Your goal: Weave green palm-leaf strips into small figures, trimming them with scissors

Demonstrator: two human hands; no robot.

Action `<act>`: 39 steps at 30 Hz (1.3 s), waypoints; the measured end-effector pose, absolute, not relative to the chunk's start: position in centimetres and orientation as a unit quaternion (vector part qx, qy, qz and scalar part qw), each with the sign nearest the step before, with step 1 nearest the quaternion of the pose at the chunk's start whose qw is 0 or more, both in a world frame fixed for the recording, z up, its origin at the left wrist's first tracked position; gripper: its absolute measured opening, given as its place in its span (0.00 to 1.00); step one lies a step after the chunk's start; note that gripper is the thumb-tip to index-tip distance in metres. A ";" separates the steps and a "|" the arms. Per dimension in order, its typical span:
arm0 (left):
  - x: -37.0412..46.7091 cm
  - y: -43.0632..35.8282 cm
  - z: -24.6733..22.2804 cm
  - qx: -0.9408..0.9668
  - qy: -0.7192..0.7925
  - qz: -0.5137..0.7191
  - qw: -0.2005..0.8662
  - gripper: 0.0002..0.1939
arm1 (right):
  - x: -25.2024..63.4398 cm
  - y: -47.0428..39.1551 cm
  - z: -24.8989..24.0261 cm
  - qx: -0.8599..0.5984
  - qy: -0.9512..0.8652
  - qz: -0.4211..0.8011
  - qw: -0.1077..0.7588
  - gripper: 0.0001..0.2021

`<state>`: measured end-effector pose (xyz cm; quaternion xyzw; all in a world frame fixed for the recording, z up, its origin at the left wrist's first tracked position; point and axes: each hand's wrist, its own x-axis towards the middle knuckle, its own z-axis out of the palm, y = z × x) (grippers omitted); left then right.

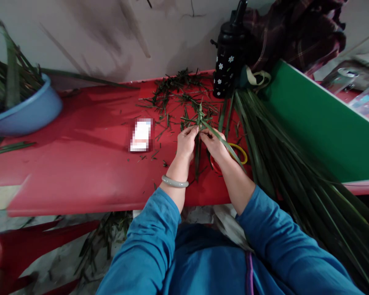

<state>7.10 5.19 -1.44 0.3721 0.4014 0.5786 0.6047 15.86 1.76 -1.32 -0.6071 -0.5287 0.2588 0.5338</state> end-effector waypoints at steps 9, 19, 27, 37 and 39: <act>7.1 5.4 -1.8 0.390 0.412 0.572 0.592 0.03 | 15.7 1.7 -1.6 -0.593 -0.523 0.290 0.539 0.11; 7.2 4.9 -1.1 0.370 0.393 0.565 0.624 0.04 | 15.7 1.8 -1.9 -0.563 -0.540 0.334 0.529 0.08; 6.9 5.1 -0.9 0.371 0.373 0.566 0.634 0.07 | 15.5 1.6 -1.6 -0.569 -0.536 0.355 0.513 0.08; 6.7 4.7 0.1 0.336 0.423 0.522 0.660 0.10 | 14.8 1.2 -0.6 -0.540 -0.452 0.493 0.511 0.07; 6.6 4.7 0.2 0.322 0.413 0.532 0.665 0.08 | 14.7 1.1 -0.3 -0.538 -0.441 0.506 0.511 0.06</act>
